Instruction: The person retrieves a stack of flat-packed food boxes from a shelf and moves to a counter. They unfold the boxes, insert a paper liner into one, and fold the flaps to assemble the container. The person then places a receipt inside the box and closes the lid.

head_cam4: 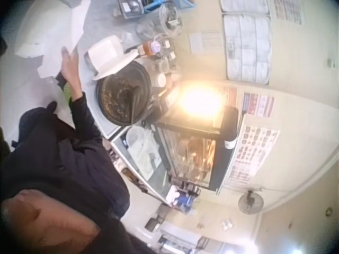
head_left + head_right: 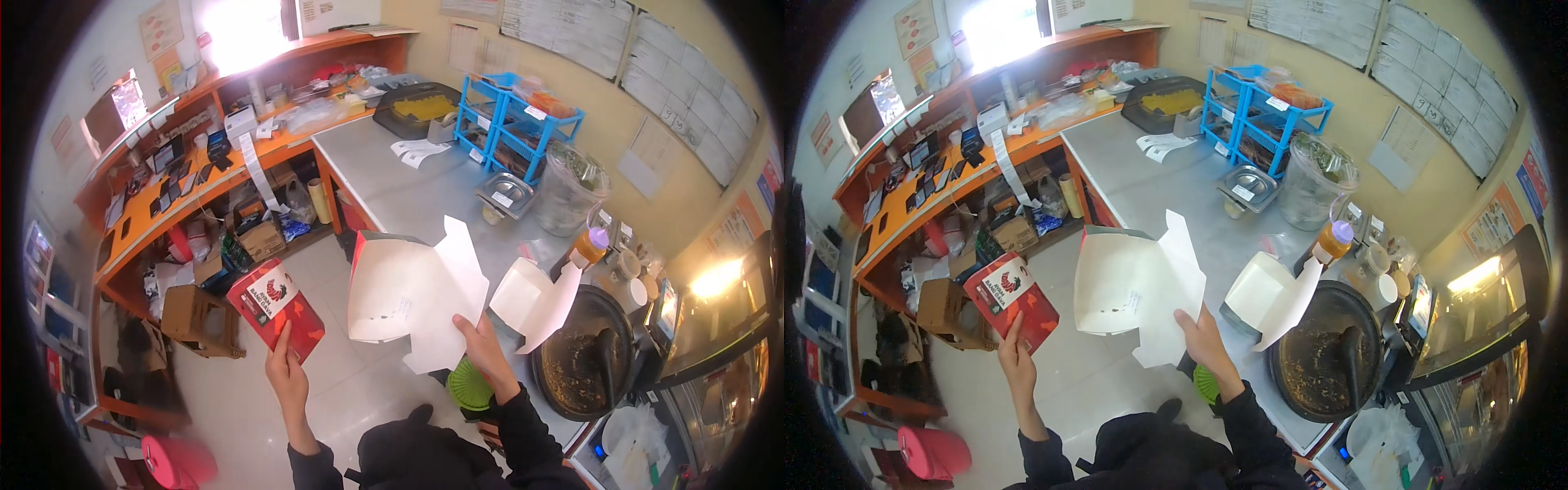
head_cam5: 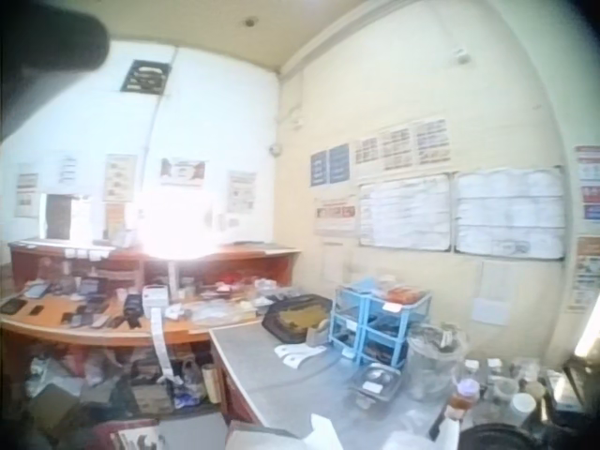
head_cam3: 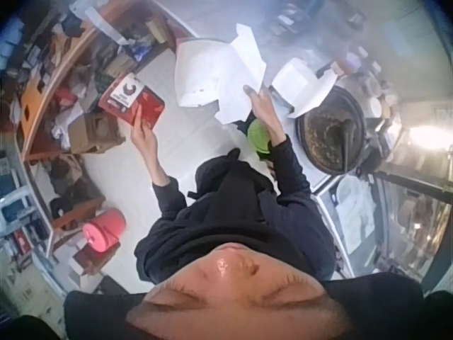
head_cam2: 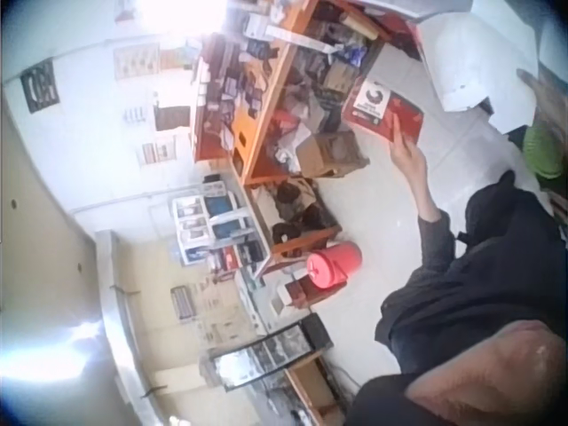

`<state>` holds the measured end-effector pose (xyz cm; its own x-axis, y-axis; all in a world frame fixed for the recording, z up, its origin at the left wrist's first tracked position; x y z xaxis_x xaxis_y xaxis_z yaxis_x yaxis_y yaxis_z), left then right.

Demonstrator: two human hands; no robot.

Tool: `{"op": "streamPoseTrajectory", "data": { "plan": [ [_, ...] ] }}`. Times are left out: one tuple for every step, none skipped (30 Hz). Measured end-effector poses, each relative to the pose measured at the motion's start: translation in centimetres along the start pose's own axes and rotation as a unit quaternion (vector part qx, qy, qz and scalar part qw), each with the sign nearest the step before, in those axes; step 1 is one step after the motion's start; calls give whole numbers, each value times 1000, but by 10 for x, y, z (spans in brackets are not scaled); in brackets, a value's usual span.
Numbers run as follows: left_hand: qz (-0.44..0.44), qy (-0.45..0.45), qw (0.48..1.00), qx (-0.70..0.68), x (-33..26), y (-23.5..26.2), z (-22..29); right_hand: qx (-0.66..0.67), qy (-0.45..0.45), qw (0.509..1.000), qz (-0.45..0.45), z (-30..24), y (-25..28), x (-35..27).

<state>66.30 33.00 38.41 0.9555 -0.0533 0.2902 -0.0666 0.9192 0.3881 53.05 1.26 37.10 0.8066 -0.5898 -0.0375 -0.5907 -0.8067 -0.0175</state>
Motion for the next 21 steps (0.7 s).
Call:
{"op": "streamPoseTrajectory", "data": {
  "plan": [
    [-9,18,1000,-23,3,-3,-7,-18,-8,1000,-9,-6,-5,-3],
    [-18,36,998,-46,5,-6,-14,-6,-4,1000,-27,-4,-9,-3],
    [-30,-3,998,-52,11,-10,-13,5,0,999,-41,-3,-12,-4],
    [-64,-6,995,-76,15,-16,-14,16,5,998,-56,-2,-14,-5],
    [-98,-8,990,-101,19,-22,-12,10,-9,997,-70,-2,-15,-6],
    [-131,-11,983,-126,21,-27,-8,4,-21,996,-84,-5,-16,-4],
    [-143,-41,982,-113,25,-33,-15,-1,-34,995,-99,-6,-17,-4],
    [-171,-20,975,-140,24,-35,-18,7,-37,994,-105,-6,-19,-3],
    [-202,-2,965,-169,23,-41,-9,15,-40,993,-107,-6,-18,-3],
    [-233,17,952,-197,22,-48,-1,23,-42,993,-108,-6,-17,-2],
    [-227,-2,952,-205,22,-50,7,24,-49,993,-103,-8,-16,-3],
    [-216,9,954,-209,20,-53,6,25,-55,993,-100,-12,-15,-4],
    [-205,20,955,-213,17,-55,3,27,-61,993,-96,-15,-14,-4],
    [-195,31,956,-217,15,-58,1,15,-11,996,-83,-19,-13,-3],
    [-185,35,959,-210,13,-60,3,1,39,997,-69,-22,-10,-1],
    [-176,39,962,-203,11,-62,6,-13,89,994,-54,-27,-7,-1],
    [-167,42,965,-196,9,-64,9,5,70,997,-39,-27,-3,-3],
    [-145,17,972,-183,7,-64,14,24,49,998,-25,-30,1,-6],
    [-123,-8,978,-170,4,-65,18,42,29,999,-10,-30,4,-9],
    [-101,-33,982,-157,1,-64,23,26,40,999,4,-29,10,-12],
    [-97,-31,984,-147,-3,-65,26,11,49,999,19,-28,15,-15]
  ]
}}
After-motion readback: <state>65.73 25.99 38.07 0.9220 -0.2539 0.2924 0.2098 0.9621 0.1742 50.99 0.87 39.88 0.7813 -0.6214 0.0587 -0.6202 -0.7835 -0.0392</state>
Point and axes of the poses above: each hand's wrist, its own x-axis towards the middle knuckle, its own y-axis out of the back of the hand, z = x × y, the point moved 5 cm from there along x, towards the middle knuckle, and after that the axes turned 3 degrees about z, right-handed, at the moved point
